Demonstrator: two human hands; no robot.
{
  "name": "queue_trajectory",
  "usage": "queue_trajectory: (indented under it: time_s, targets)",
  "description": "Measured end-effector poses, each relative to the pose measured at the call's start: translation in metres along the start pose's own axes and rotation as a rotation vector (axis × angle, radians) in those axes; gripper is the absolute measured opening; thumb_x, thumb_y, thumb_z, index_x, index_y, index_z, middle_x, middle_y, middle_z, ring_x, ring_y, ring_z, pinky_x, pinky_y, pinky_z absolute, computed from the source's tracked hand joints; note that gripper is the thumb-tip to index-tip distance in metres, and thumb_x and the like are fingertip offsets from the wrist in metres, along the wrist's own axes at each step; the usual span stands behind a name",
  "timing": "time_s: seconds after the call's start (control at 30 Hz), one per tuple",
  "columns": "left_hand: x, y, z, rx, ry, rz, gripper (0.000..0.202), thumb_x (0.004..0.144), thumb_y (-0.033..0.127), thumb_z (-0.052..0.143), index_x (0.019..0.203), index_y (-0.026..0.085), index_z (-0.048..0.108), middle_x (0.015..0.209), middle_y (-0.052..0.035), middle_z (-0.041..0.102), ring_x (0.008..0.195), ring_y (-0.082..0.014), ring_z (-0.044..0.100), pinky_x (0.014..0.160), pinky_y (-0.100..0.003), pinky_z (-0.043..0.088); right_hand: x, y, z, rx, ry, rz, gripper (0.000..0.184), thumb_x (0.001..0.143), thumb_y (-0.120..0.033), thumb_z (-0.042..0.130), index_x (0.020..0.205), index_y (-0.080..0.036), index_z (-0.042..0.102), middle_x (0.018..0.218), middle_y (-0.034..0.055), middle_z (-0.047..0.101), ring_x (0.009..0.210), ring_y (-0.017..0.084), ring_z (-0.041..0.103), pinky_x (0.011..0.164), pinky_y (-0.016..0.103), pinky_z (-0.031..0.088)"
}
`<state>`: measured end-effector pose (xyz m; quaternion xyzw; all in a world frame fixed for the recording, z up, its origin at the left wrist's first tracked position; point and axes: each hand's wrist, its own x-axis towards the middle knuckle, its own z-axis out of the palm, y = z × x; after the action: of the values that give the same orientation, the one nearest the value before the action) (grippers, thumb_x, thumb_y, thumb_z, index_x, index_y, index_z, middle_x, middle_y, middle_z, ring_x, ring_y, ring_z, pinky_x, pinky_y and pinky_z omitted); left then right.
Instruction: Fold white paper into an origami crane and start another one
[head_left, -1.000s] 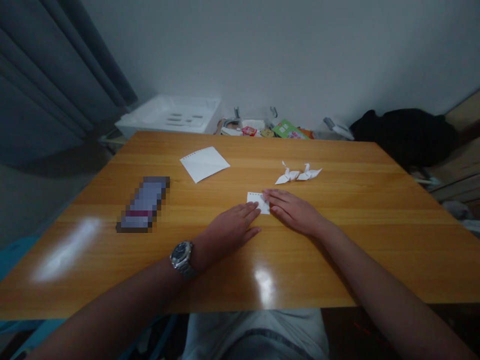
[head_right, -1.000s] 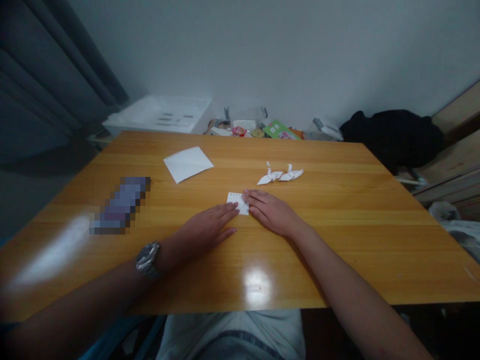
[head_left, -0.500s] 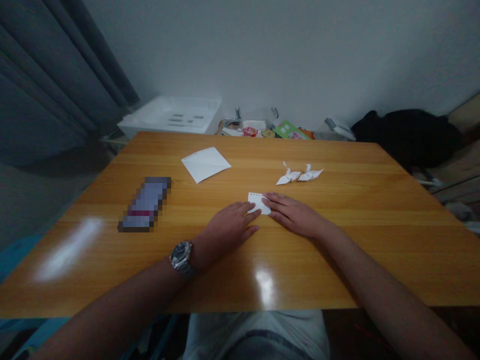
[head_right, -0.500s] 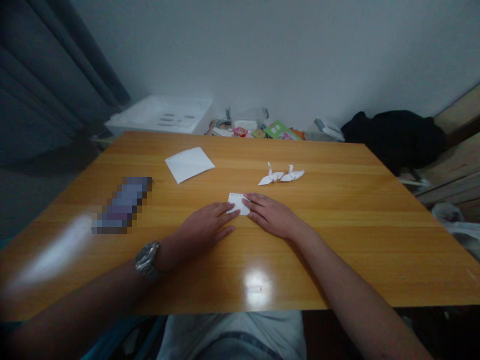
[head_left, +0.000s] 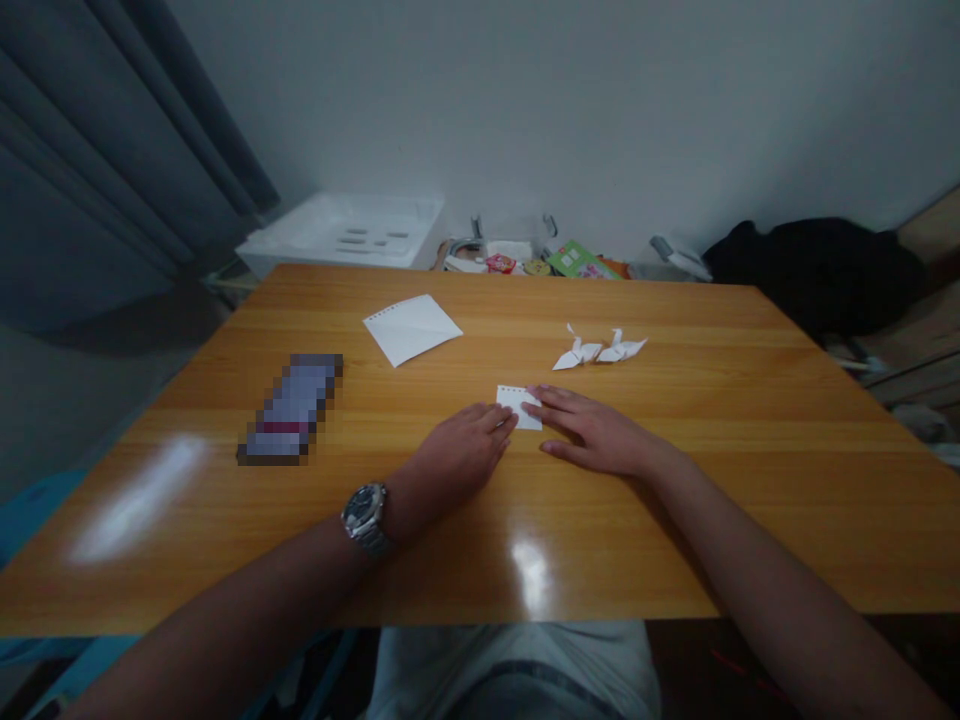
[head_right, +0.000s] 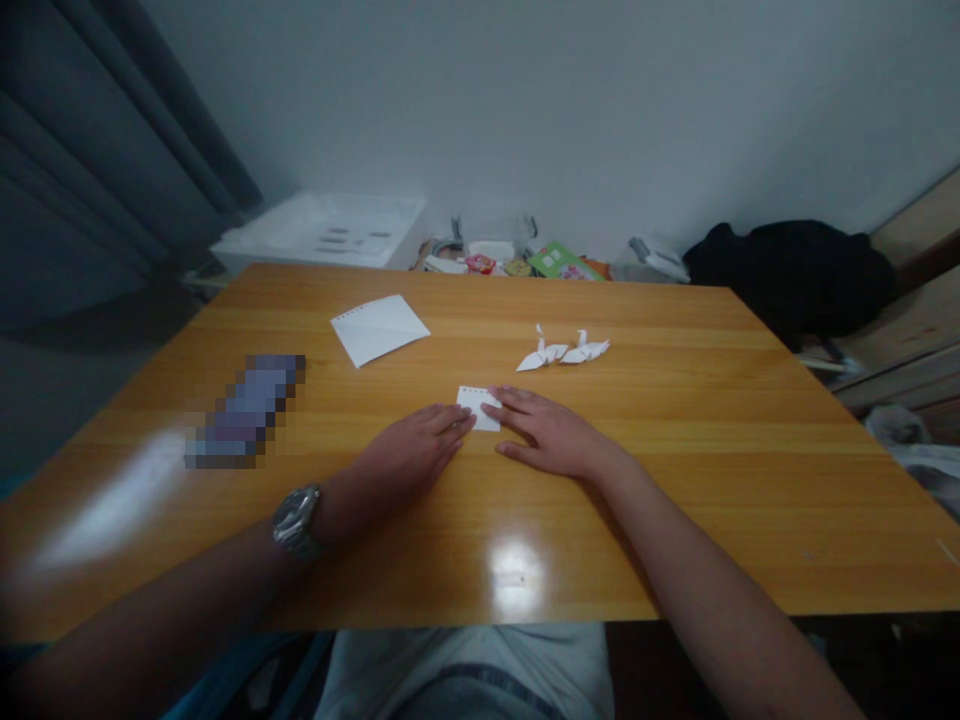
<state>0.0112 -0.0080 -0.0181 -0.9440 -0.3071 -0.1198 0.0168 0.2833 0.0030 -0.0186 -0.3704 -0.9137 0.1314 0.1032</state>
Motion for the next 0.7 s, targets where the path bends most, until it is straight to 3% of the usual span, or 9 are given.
queue_trajectory:
  time_s: [0.33,0.5,0.7]
  targets:
    - [0.000,-0.001,0.007,0.012,0.007,0.012,0.038,0.106,0.020,0.036,0.136,0.006,0.056,0.137,-0.0180,0.061,0.127,-0.0256,0.058,0.109,-0.043,0.048,-0.001,-0.001,0.001,-0.015,-0.002,-0.008,0.063,0.101,-0.050,0.050,0.157,-0.025,0.037,0.165,0.0105,0.029,0.152,0.028,0.030,0.123,0.052,0.030]
    - [0.002,0.002,0.000,0.012,-0.013,0.000,0.038,0.106,0.020,0.034,0.133,0.006,0.057,0.134,-0.0166,0.063,0.123,-0.0240,0.060,0.109,-0.041,0.048,0.000,-0.001,0.001,-0.008,-0.017,-0.012,0.064,0.100,-0.053,0.050,0.157,-0.026,0.036,0.161,0.0090,0.038,0.151,0.028,0.032,0.123,0.053,0.029]
    - [0.003,0.007,-0.010,0.007,-0.025,-0.002,0.037,0.107,0.024,0.034,0.132,0.009,0.057,0.134,-0.0155,0.063,0.125,-0.0240,0.059,0.111,-0.041,0.045,0.001,-0.002,0.002,-0.014,-0.013,0.003,0.063,0.101,-0.052,0.049,0.157,-0.027,0.036,0.161,0.0075,0.037,0.151,0.028,0.032,0.123,0.052,0.029]
